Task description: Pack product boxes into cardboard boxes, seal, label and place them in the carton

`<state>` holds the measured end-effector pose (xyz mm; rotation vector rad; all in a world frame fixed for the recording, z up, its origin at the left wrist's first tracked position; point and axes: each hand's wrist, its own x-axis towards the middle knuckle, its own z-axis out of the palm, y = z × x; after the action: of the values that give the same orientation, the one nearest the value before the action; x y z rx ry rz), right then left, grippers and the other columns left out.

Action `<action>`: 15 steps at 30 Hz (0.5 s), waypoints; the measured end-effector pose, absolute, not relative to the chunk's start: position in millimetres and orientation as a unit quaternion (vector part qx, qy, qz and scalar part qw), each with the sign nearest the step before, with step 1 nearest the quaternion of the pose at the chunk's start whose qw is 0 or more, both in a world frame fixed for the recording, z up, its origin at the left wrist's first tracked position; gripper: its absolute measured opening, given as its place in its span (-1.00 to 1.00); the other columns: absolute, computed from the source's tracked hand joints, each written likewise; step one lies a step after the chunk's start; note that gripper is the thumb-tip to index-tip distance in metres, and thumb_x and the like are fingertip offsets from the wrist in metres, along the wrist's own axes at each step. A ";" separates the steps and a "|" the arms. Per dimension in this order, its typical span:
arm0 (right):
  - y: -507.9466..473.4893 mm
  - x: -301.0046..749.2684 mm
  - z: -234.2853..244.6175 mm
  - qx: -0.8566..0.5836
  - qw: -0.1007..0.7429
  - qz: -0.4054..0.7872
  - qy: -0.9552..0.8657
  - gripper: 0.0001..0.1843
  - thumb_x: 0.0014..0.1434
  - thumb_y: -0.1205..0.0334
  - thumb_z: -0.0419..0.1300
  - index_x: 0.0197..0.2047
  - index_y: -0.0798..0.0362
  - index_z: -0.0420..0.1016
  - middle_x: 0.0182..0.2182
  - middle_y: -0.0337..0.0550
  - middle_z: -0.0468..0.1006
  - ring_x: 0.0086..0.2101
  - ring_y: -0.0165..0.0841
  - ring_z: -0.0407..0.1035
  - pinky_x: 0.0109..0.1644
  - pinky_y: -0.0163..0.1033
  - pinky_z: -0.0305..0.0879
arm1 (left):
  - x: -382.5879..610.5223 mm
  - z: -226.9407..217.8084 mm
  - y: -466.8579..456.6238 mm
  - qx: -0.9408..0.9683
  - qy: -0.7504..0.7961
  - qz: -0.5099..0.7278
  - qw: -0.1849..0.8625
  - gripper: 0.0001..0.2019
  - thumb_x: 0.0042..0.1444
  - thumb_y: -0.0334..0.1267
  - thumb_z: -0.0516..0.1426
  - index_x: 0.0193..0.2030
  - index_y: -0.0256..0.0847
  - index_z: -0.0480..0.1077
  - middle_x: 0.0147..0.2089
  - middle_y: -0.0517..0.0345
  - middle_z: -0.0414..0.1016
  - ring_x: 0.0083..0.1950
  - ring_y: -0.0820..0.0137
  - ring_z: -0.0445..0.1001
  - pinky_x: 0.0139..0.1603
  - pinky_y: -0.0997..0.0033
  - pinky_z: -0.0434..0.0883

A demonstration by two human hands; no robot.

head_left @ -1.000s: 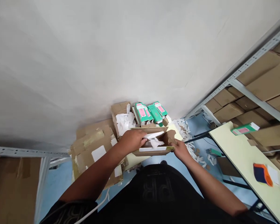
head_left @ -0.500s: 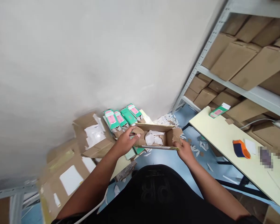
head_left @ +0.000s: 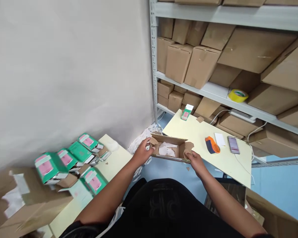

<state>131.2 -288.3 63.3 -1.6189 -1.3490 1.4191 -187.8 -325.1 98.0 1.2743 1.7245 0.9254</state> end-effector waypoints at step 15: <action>-129.3 175.6 16.8 -0.723 0.369 0.496 -0.310 -0.68 -0.04 0.02 0.25 -0.24 0.03 0.53 -0.32 -0.07 0.62 -0.27 -0.21 0.48 -0.28 -0.20 0.43 | -117.6 9.8 -62.0 0.616 0.568 0.285 0.466 -0.24 0.10 -0.35 0.22 0.45 -0.10 0.12 0.43 -0.10 0.28 0.36 0.21 0.41 0.33 0.18 0.41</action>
<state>175.6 -129.3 16.8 -1.8552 -0.7954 1.2725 -117.6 -62.0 9.8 1.5124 1.3945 0.7001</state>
